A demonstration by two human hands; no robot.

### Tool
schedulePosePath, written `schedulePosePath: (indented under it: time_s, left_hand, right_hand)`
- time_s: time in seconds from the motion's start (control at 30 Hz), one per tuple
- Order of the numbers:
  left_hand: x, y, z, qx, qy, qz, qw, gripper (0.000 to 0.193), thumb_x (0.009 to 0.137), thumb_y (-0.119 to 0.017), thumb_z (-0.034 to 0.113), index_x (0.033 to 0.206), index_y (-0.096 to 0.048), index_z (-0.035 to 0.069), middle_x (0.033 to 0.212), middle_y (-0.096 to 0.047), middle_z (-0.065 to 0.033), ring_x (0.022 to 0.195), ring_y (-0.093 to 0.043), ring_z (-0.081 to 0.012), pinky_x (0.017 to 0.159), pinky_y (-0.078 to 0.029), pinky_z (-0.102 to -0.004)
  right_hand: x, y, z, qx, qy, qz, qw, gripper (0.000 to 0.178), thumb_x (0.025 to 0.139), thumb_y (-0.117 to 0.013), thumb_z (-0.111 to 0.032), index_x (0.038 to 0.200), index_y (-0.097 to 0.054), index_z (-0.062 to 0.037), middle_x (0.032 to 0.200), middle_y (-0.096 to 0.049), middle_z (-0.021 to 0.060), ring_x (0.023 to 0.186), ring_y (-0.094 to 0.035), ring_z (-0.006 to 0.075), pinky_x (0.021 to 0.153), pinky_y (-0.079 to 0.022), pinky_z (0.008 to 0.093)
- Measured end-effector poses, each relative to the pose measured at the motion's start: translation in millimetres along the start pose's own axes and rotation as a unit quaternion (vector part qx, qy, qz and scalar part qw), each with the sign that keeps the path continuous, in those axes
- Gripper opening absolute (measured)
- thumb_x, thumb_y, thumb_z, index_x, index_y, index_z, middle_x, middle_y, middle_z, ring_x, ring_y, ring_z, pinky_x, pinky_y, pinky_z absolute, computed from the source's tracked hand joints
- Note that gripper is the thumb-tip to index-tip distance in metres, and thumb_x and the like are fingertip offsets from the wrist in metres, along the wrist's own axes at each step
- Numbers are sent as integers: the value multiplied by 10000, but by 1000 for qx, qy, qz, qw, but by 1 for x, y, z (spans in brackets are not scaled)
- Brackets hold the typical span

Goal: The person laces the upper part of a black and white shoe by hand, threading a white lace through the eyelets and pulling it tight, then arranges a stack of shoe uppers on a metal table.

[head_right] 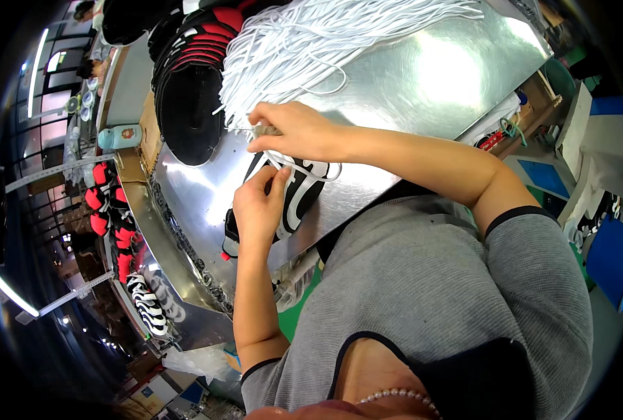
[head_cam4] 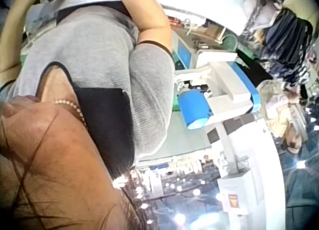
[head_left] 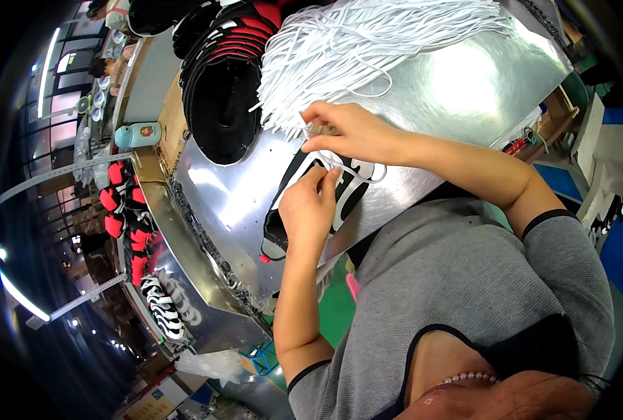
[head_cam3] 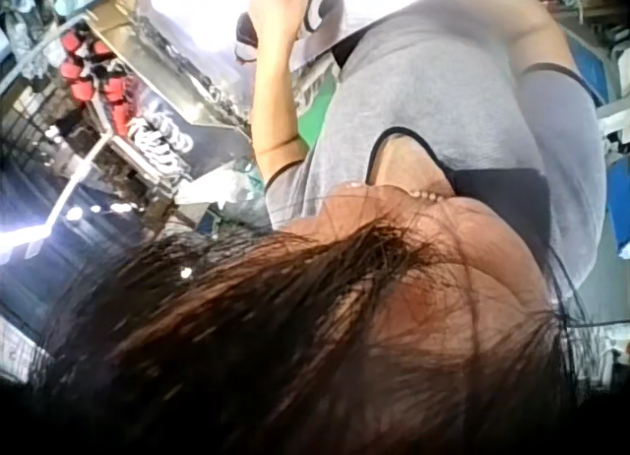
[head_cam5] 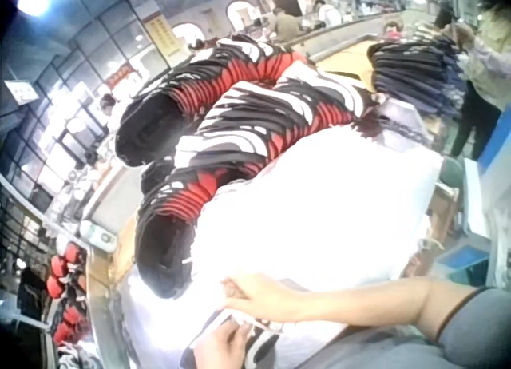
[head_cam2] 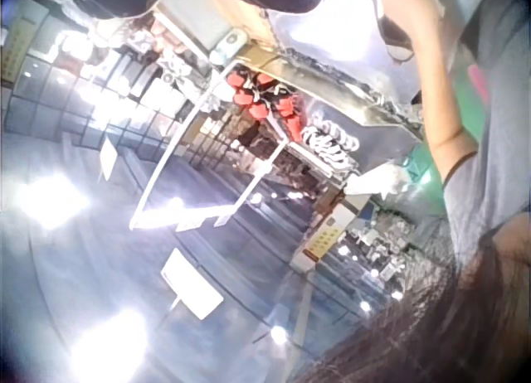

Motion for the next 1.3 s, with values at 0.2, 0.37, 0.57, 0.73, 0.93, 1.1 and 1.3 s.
schedulePosePath:
  time_s: [0.2,0.37,0.57,0.73,0.93,1.1,1.3]
  left_hand:
    - [4,-1,-5,-47,-7,57,997,343,923,-628,316,723,-632,37,568,-554,-125,505,-536,-323,502,-391,-407]
    - [9,-1,-8,-59,-13,55,997,345,924,-631,304,718,-618,28,544,-519,-126,476,-486,-320,493,-365,-407]
    - [8,-6,-9,-134,-42,21,990,221,889,-671,225,830,-649,13,648,-584,-152,576,-555,-337,555,-424,-394]
    - [-4,0,9,-135,-168,28,976,198,831,-679,51,1006,-633,-29,838,-642,-185,744,-632,-366,649,-484,-407]
    - [-12,3,13,-73,-176,33,981,187,845,-678,66,1018,-661,-1,874,-668,-157,766,-654,-322,686,-504,-367]
    - [-60,22,3,30,-291,111,950,281,753,-668,-7,1028,-685,48,756,-608,-82,619,-597,-254,558,-461,-350]
    - [-60,18,16,94,-313,141,934,350,741,-629,81,1087,-683,62,722,-534,-41,593,-562,-203,547,-461,-346]
  right_hand:
    - [-50,10,5,-56,-118,-118,984,152,963,-559,-163,1004,-535,-18,761,-683,86,658,-638,193,636,-492,316]
    - [-57,5,17,-106,-91,-127,982,142,933,-607,-160,929,-561,-26,790,-699,95,679,-667,224,623,-496,333]
    - [-51,-2,15,-178,-48,-117,976,138,932,-602,-158,942,-533,-39,719,-656,117,631,-637,303,591,-485,387]
    - [-50,-16,10,-251,-11,-122,960,149,934,-588,-143,975,-481,-47,686,-620,158,648,-629,361,573,-475,429]
    - [-47,-28,13,-242,-45,-164,955,213,868,-583,-62,1007,-434,-2,762,-631,196,744,-638,387,632,-482,456]
    - [-70,51,-32,-98,-57,-154,982,163,904,-629,-193,949,-620,-37,785,-646,47,739,-629,172,676,-486,321]
    - [-33,37,29,132,-203,-63,968,362,820,-746,-190,1083,-513,-103,921,-521,-29,838,-462,54,682,-389,215]
Point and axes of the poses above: each hand's wrist, its own x-axis towards the middle knuckle, its own y-axis out of the back of the hand, z = x × y, the point moved 8 cm from there along x, towards the middle knuckle
